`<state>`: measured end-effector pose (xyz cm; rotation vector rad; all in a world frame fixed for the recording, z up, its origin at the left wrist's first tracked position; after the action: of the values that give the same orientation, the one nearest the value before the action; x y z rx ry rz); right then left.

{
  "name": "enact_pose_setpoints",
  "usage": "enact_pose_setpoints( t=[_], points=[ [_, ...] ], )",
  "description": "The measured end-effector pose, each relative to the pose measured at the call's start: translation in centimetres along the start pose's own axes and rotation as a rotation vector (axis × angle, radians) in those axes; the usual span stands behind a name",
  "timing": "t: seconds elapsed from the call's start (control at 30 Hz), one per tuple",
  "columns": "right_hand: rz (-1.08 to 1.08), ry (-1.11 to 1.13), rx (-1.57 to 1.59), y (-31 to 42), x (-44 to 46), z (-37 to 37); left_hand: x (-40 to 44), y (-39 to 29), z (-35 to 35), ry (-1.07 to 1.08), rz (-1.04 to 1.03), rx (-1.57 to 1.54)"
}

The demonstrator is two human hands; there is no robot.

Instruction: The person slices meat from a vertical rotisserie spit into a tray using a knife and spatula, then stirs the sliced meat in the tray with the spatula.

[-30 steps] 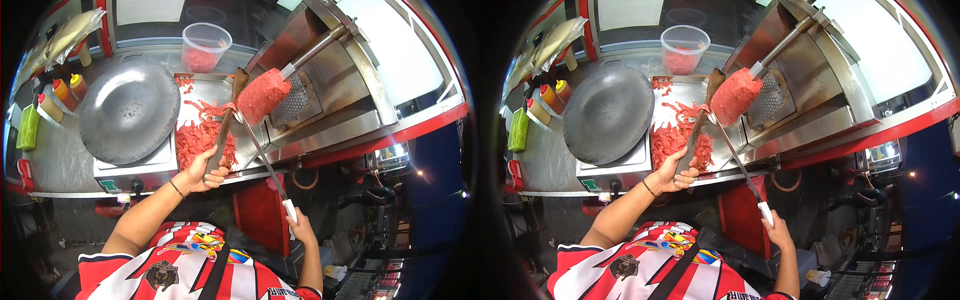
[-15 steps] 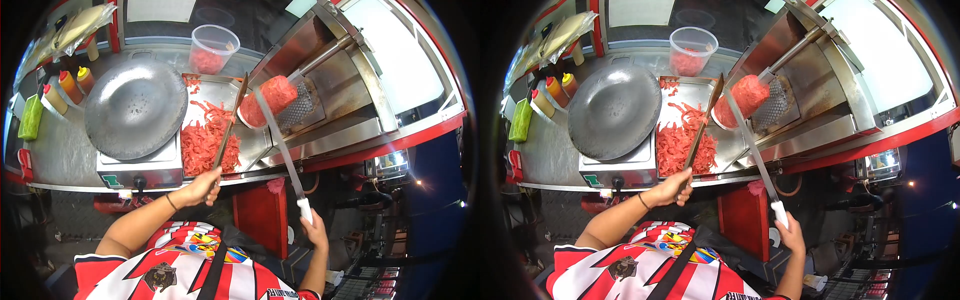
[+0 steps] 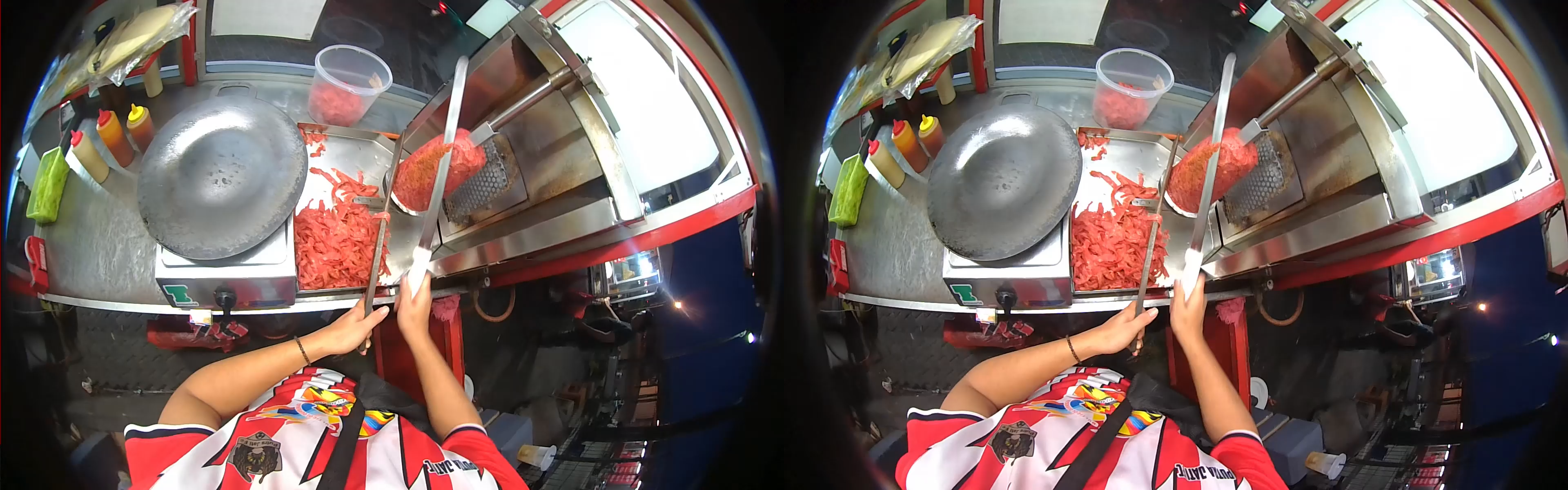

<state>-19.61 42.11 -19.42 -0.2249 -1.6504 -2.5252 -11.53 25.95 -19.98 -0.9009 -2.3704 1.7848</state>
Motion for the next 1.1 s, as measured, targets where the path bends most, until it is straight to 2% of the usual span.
enact_pose_setpoints(
  t=[0.1,0.2,0.3,0.33,0.4,0.5,0.6,0.77,0.8,0.83,0.9,0.97,1.03,1.1],
  points=[
    [-0.053,0.027,-0.011,0.3,-1.5,0.6,0.2,-0.6,0.3,0.012,-0.013,-0.011],
    [0.072,0.021,-0.173,1.9,4.7,0.2,0.2,-1.1,0.3,-0.007,0.016,0.026],
    [0.15,0.039,-0.171,0.8,3.1,0.3,1.5,-1.1,0.6,-0.009,-0.003,-0.017],
    [0.202,-0.016,-0.132,-0.9,0.6,0.4,1.3,-2.0,0.7,0.002,-0.032,-0.036],
    [0.024,0.032,-0.149,-2.7,-3.5,1.6,1.8,-2.8,1.1,0.019,-0.042,-0.067],
    [0.106,0.036,-0.209,-1.4,-1.3,1.9,2.4,-2.9,1.0,0.032,-0.063,-0.082],
    [0.008,0.101,-0.274,1.3,3.1,0.9,4.0,-2.0,1.1,0.019,-0.028,-0.104],
    [0.024,0.102,-0.282,-3.4,-5.5,4.1,4.4,-3.7,1.6,0.002,-0.016,-0.176],
    [-0.019,0.122,-0.308,-3.5,-5.4,4.6,4.4,-4.1,1.7,-0.019,-0.028,-0.158],
    [0.074,0.065,-0.273,-2.5,-3.9,4.1,4.3,-4.1,1.5,-0.03,-0.027,-0.14],
    [-0.125,0.171,-0.376,-0.6,-0.2,3.6,4.9,-3.4,1.2,-0.036,0.016,-0.21],
    [-0.091,0.144,-0.362,-0.1,0.7,3.7,5.1,-3.5,1.3,-0.01,0.069,-0.368],
    [0.007,0.136,-0.461,-0.8,-2.5,6.6,4.9,-4.5,1.7,0.061,0.135,-0.615],
    [-0.176,0.206,-0.485,-1.2,-6.7,11.4,4.4,-5.5,2.3,0.202,0.122,-0.784]
  ],
)
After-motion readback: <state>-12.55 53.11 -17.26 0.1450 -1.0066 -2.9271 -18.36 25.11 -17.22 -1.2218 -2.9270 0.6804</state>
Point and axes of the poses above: each hand's wrist, its own x-axis towards the middle knuckle, its own z-axis out of the back of the hand, y = z × x, the point moved 3 cm from there along x, towards the middle knuckle, and after that the axes turned 5 degrees about x, right-handed, at the moved point
